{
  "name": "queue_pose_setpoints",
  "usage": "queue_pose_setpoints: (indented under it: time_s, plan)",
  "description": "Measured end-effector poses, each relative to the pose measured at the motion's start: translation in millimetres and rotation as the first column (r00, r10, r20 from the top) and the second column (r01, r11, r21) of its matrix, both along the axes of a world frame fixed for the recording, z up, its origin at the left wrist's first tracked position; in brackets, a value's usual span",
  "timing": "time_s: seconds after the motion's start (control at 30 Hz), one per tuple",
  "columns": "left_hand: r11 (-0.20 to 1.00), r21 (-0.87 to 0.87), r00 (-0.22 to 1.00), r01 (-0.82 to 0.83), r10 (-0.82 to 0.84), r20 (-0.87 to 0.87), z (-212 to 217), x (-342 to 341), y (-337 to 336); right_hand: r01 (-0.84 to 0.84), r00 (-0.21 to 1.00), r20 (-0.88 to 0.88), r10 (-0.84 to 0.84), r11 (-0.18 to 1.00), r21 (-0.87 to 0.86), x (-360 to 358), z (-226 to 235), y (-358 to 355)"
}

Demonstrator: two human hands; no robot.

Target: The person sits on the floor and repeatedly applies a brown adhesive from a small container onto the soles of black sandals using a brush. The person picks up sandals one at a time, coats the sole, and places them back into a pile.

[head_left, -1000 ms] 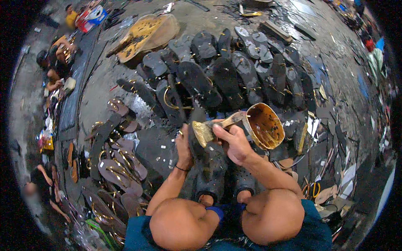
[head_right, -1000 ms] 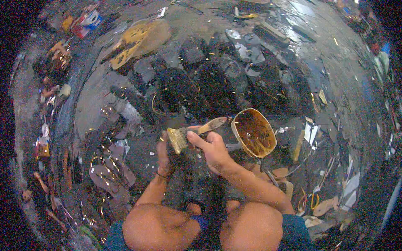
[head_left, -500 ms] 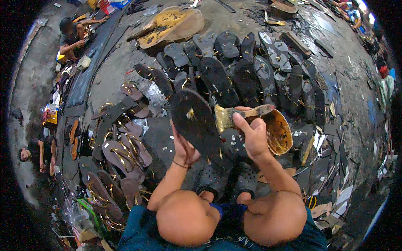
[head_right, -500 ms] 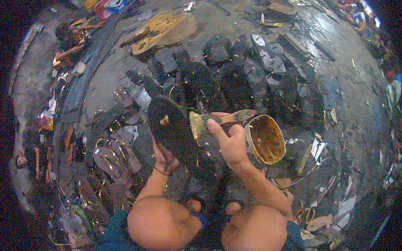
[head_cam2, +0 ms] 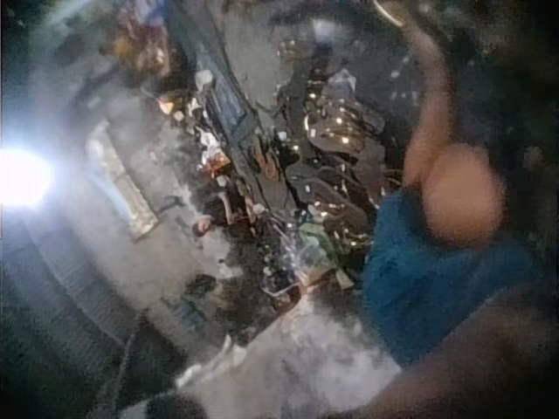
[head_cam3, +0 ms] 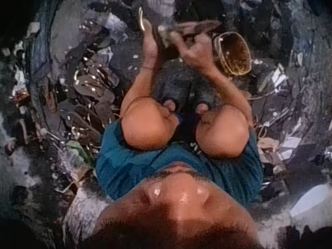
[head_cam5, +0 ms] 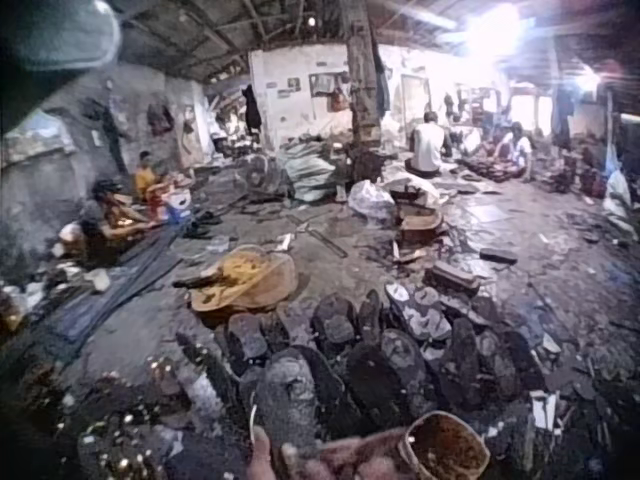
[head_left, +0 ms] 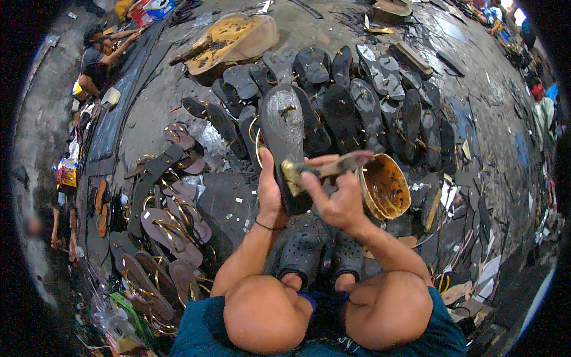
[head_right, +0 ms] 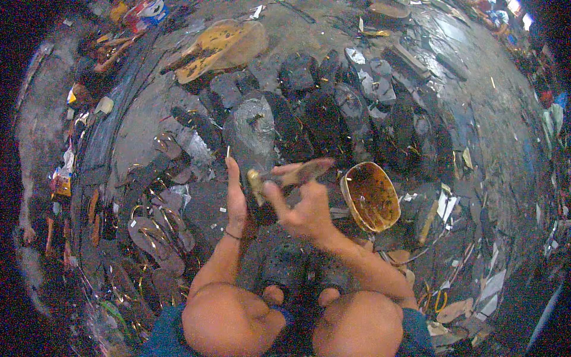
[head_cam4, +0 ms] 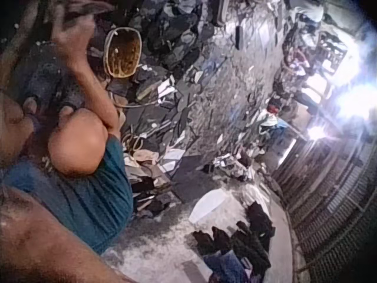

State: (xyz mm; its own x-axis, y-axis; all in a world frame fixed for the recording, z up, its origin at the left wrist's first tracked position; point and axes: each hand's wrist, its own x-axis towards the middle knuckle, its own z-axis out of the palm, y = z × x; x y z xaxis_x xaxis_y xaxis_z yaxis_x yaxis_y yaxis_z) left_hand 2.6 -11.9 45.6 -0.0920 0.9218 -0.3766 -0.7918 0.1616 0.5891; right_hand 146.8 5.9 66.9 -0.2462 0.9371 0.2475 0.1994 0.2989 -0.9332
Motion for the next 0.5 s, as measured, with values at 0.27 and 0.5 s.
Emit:
queue_pose_setpoints:
  time_s: [0.27, 0.5]
  plan:
    - [0.987, 0.004, 0.986, -0.159, 0.159, -0.054, -16.2, -7.2, 10.7, 0.232, 0.968, -0.078, -0.239, 0.969, -0.089, 21.1, -47.6, 44.7]
    - [0.993, -0.02, 0.993, -0.115, 0.115, -0.024, -32.5, -4.7, 4.6, 0.007, 1.0, 0.009, -0.007, 0.999, -0.052, 0.6, -26.2, -14.2]
